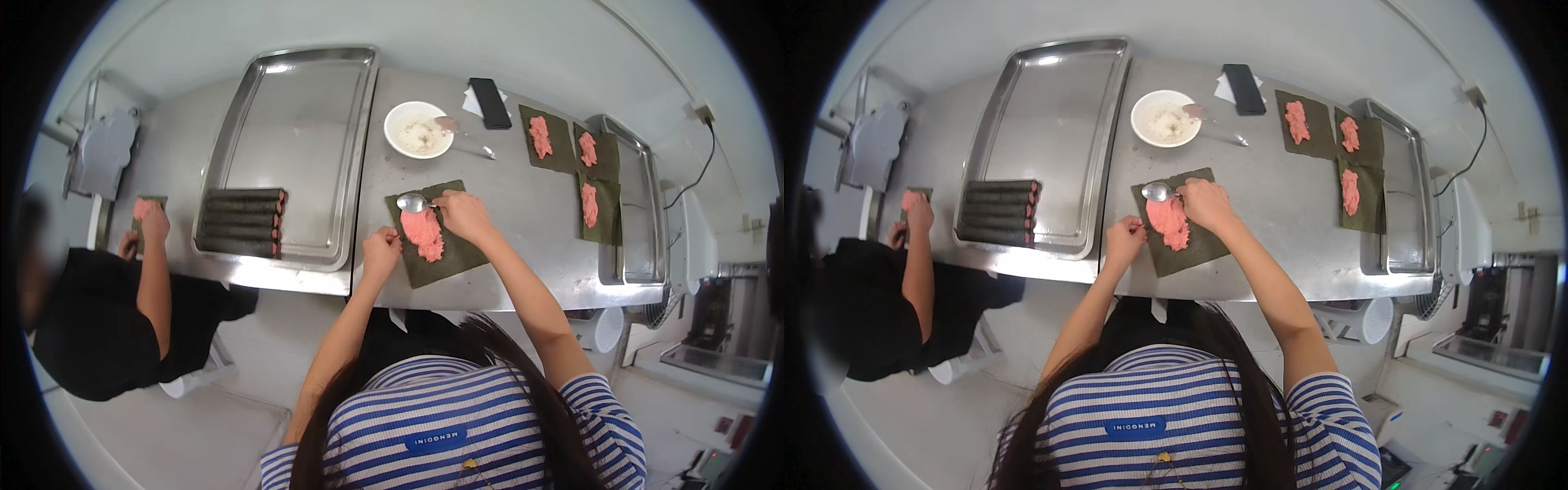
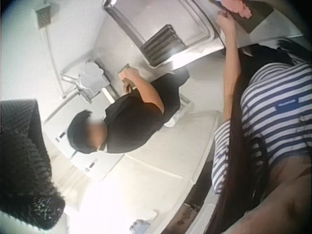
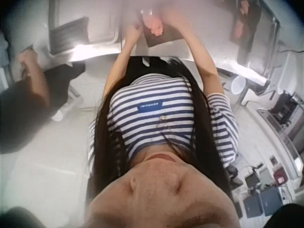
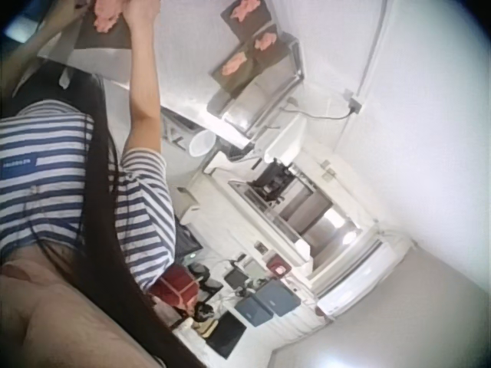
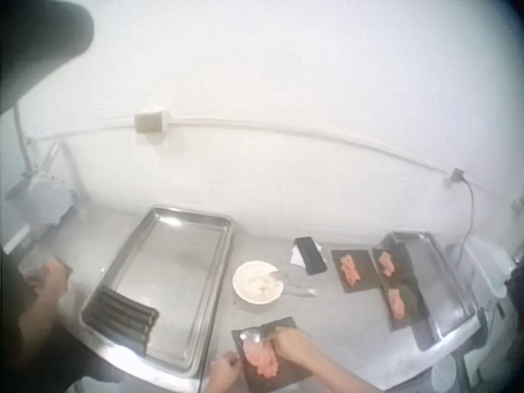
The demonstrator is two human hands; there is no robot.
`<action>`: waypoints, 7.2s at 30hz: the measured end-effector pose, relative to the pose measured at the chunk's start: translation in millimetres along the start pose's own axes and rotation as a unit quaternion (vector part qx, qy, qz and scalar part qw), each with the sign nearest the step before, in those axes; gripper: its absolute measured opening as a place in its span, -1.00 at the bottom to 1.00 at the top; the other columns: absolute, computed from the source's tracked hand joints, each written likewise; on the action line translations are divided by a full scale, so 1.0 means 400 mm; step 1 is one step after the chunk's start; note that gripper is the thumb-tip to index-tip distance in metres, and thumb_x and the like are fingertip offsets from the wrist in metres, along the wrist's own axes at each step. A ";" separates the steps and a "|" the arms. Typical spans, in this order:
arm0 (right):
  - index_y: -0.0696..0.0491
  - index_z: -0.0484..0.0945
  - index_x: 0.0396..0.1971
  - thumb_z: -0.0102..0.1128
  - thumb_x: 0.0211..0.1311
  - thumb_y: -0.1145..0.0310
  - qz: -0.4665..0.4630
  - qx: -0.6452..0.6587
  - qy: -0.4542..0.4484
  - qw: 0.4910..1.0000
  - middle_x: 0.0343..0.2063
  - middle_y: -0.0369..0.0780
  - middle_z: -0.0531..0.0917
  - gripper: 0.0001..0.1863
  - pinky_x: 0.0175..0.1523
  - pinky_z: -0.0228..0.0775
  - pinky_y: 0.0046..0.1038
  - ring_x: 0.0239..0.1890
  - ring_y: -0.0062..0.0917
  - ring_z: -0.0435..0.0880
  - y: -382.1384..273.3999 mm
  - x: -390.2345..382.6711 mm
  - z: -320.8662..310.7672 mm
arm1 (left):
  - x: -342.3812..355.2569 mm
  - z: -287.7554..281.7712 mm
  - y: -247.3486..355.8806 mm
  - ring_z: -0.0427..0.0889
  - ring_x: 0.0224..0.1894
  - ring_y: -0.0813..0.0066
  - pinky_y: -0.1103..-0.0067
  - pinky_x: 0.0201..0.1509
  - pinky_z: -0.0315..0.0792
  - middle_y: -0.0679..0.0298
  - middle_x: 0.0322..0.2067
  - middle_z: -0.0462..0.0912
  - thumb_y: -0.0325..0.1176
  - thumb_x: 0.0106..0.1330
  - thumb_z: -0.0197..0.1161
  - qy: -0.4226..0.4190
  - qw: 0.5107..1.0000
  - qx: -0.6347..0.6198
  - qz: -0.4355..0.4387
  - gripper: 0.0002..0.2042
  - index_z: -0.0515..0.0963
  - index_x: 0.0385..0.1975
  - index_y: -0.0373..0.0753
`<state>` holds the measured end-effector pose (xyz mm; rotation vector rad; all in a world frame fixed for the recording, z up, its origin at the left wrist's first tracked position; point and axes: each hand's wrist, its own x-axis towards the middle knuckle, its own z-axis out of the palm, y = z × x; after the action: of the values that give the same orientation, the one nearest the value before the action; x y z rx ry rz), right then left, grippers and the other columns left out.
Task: The person spreads a pink filling onto sheets of nori using a spoon, then rolls the nori into cylindrical sushi rolls. The person places the completed rolls onto a metal tray. Another person is also preparing sushi at the same workstation.
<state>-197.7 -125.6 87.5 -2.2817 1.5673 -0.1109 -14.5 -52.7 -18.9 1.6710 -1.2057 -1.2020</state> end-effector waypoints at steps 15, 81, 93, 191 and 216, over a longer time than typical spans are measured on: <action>-0.04 0.72 -0.41 0.14 -0.12 0.38 0.109 0.352 0.091 0.925 -0.43 -0.13 0.70 -0.76 -0.28 0.45 -0.21 -0.36 -0.24 0.67 0.158 -0.156 0.146 | 0.240 -0.117 -0.068 0.55 -0.57 0.47 0.55 -0.56 0.46 0.21 -0.58 0.58 -0.18 0.26 0.26 -0.176 0.972 0.150 0.048 -0.68 0.52 -0.49 -0.38; 0.08 0.60 -0.40 0.30 0.02 0.33 0.921 -0.215 0.313 -0.088 -0.33 -0.15 0.57 -0.83 -0.14 0.49 -0.20 -0.17 -0.23 0.60 -1.734 -2.806 0.583 | -2.641 0.071 -0.076 0.53 0.09 0.40 0.52 0.17 0.37 0.17 0.03 0.56 -0.08 0.49 -0.12 -0.944 -0.093 0.309 0.069 -0.57 0.41 0.09 -0.32; 0.13 0.58 -0.49 0.11 -0.04 0.42 0.953 -0.205 0.145 0.168 -0.37 -0.19 0.57 -0.87 -0.17 0.42 -0.34 -0.21 -0.35 0.55 -1.821 -3.073 0.726 | -3.045 -0.141 -0.189 0.39 0.21 0.43 0.48 0.28 0.25 0.22 0.18 0.43 -0.05 0.51 -0.24 -0.938 0.016 0.334 -0.086 -0.53 0.31 0.20 -0.27; 0.16 0.11 0.30 0.02 0.24 0.17 0.048 0.298 0.953 0.040 0.32 -0.05 0.19 -0.31 0.42 -0.06 0.00 0.37 -0.20 0.14 -2.234 -3.712 0.856 | -3.176 -0.502 -0.278 0.29 0.31 0.22 0.27 0.39 0.14 0.14 0.28 0.30 0.41 0.27 -0.22 -0.810 0.386 -0.192 -0.397 -0.12 0.14 0.33 -0.29; 0.17 0.01 0.37 -0.15 0.38 0.10 -0.307 0.782 0.333 0.428 0.40 -0.09 0.06 -0.32 0.49 -0.22 -0.10 0.44 -0.24 0.00 -1.322 -4.238 0.288 | -3.738 -0.854 0.025 0.29 0.30 0.12 0.16 0.35 0.20 0.10 0.30 0.24 0.36 0.33 -0.30 -0.266 0.750 -0.604 0.039 -0.15 0.10 0.33 -0.32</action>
<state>-340.0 1620.2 401.5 -0.8645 0.0498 -1.8683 130.2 1389.6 482.3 0.2891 -0.4531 -1.8684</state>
